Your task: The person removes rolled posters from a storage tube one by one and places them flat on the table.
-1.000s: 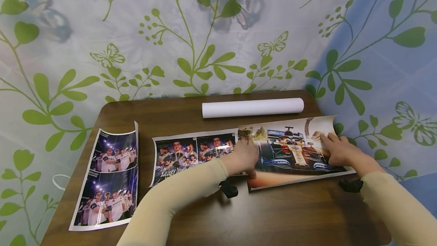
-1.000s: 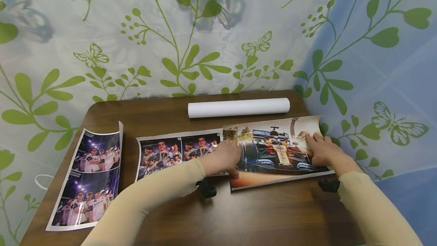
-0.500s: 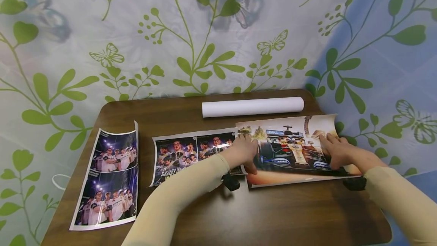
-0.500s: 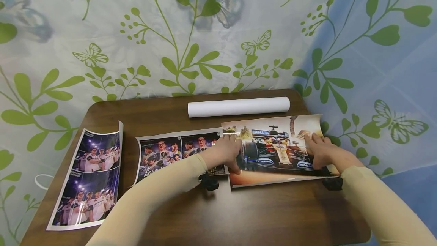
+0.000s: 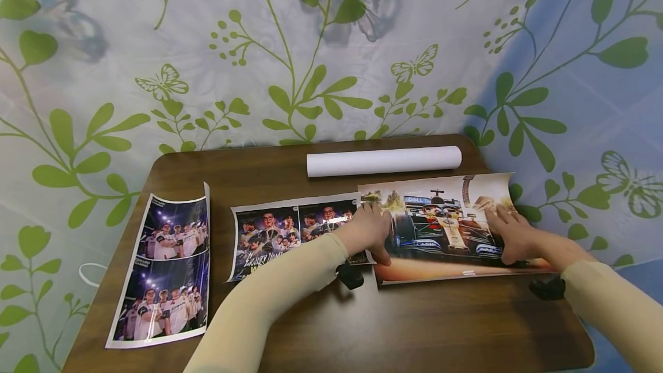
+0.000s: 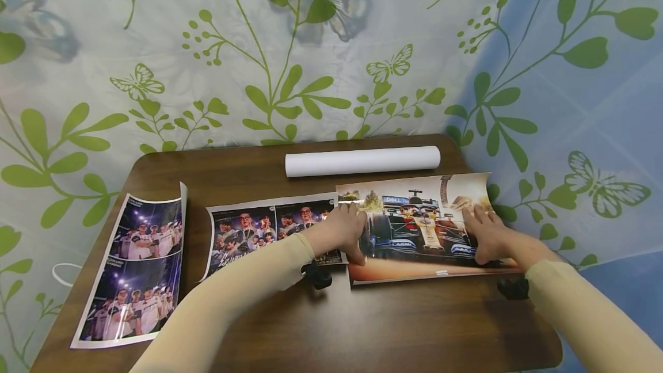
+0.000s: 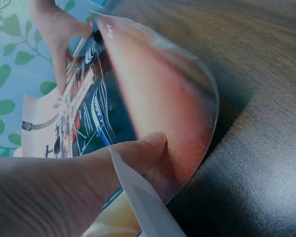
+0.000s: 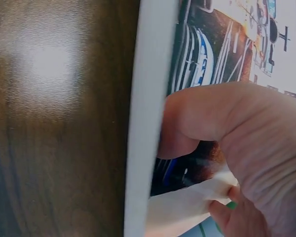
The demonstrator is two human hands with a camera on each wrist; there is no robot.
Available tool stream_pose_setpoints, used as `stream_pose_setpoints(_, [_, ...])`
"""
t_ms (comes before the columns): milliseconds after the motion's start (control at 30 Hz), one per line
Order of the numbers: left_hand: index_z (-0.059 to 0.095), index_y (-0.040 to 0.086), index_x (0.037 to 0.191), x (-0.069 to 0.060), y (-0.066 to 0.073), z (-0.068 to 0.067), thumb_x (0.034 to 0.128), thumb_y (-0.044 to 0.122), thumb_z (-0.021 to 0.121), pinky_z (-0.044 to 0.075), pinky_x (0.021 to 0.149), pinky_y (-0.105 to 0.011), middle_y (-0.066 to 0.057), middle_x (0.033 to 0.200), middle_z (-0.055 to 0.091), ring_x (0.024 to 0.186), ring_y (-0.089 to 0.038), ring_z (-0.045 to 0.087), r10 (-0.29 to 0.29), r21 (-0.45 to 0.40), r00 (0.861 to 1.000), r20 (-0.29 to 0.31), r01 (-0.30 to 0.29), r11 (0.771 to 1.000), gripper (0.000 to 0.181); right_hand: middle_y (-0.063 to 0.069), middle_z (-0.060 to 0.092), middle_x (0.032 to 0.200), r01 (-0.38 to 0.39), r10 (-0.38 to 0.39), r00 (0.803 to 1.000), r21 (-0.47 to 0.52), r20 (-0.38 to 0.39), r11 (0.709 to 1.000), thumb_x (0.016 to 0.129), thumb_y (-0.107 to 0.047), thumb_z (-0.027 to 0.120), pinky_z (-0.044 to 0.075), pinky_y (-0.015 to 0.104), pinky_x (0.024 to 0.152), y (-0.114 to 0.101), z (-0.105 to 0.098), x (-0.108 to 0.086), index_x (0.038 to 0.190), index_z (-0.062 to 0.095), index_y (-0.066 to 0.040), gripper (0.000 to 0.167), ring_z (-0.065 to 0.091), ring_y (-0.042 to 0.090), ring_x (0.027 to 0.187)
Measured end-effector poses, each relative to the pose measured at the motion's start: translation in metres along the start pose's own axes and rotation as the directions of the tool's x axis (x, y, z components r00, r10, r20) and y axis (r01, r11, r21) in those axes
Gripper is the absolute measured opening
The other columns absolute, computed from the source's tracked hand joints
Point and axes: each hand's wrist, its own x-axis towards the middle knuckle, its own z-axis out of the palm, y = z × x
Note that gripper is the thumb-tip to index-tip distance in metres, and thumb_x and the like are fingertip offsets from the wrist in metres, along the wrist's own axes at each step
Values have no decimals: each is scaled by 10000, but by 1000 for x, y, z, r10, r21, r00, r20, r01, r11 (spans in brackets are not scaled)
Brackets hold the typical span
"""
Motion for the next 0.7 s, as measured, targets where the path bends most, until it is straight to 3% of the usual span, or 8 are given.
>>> stream_pose_setpoints(333, [424, 181, 1469, -2, 0, -2, 619, 909, 691, 414, 1079, -371, -169, 1530, 421, 1350, -309, 460, 1, 23, 1000, 9, -1, 1000, 1151, 514, 65, 1503, 3, -3, 1000, 10, -12, 1000, 554, -15, 782, 191, 809, 1008, -2, 3, -2, 1556, 109, 109, 1213, 80, 754, 1301])
stream_pose_setpoints(700, [308, 169, 1579, -4, 3, 1, 604, 935, 668, 318, 1167, -394, -210, 1642, 262, 1480, -352, 311, -13, 10, 999, 50, 12, 1000, 1291, 476, 21, 1545, -10, 10, 1000, 27, -2, 1000, 578, 3, 770, 194, 791, 1013, 2, 9, -3, 1587, 71, 68, 1230, 39, 747, 1332])
